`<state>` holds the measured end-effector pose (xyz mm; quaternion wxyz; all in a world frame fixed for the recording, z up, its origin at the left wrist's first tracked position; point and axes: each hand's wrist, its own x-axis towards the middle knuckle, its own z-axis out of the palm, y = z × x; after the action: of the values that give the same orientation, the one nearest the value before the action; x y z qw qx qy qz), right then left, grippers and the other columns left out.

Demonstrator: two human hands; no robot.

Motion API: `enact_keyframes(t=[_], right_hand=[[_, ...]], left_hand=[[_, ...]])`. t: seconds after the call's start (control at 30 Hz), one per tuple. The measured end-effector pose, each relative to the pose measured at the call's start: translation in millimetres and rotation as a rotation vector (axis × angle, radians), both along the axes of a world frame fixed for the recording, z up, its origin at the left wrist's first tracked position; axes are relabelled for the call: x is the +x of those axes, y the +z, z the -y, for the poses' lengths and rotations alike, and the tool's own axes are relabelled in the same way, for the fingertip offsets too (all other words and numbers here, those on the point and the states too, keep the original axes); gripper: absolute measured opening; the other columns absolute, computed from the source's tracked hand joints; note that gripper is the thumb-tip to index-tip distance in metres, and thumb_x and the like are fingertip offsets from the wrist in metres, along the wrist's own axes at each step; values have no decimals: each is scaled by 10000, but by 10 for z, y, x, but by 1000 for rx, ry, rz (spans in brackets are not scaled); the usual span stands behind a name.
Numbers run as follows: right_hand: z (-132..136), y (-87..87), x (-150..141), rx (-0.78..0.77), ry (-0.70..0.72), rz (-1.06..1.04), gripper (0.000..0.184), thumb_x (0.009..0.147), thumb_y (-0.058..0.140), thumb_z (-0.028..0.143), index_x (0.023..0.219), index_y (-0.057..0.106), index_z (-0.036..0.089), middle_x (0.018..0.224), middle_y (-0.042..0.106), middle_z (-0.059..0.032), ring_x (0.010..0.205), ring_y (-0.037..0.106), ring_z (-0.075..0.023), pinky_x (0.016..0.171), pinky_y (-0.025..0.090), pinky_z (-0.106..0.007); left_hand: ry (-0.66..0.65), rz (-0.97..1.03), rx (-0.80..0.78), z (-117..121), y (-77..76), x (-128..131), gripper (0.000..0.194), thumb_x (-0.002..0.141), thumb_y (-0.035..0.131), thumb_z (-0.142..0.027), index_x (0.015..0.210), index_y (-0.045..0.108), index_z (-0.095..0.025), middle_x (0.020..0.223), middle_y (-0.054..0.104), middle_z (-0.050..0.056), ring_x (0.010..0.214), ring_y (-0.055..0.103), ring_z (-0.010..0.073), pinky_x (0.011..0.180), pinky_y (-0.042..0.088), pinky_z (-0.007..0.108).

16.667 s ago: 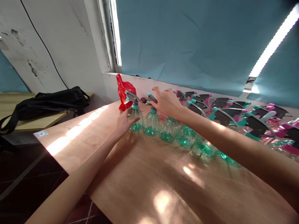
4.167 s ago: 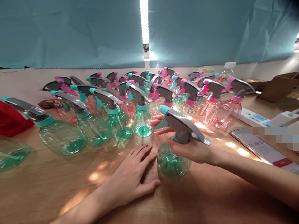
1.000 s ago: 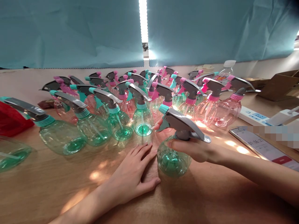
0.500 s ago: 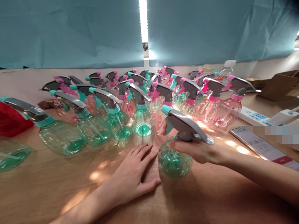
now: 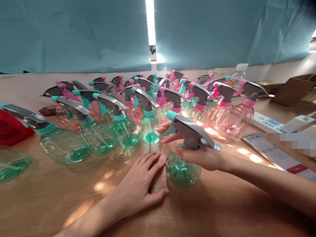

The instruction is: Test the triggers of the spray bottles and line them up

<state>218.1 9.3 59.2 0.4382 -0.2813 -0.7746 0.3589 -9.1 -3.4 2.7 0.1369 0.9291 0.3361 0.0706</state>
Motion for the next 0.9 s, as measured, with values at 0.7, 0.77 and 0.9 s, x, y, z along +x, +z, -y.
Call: enact_keyframes(t=[0.7, 0.77, 0.9], right_hand=[[-23, -106, -46, 59, -96, 2, 408, 770, 616, 65, 1118, 620, 278, 1352, 576, -52, 954, 678, -163, 837, 603, -338], [-29, -117, -34, 46, -87, 19, 506, 772, 625, 69, 1223, 553, 286, 1366, 565, -64, 843, 680, -132, 812, 604, -340], [-50, -122, -21, 17, -11, -12, 560, 777, 638, 98, 1290, 489, 269, 1368, 559, -87, 833, 670, -131, 784, 600, -329]], left_hand=[[-4, 20, -1, -6, 6, 6, 712, 878, 626, -493, 1474, 385, -186, 1501, 425, 146, 1384, 360, 358, 1130, 321, 554], [-6, 19, -3, -10, 4, 6, 702, 878, 627, -490, 1468, 394, -187, 1492, 435, 145, 1380, 365, 355, 1130, 323, 548], [-2, 14, -3, -13, -10, 5, 694, 873, 630, -497, 1452, 418, -179, 1475, 451, 151, 1376, 364, 360, 1126, 330, 545]])
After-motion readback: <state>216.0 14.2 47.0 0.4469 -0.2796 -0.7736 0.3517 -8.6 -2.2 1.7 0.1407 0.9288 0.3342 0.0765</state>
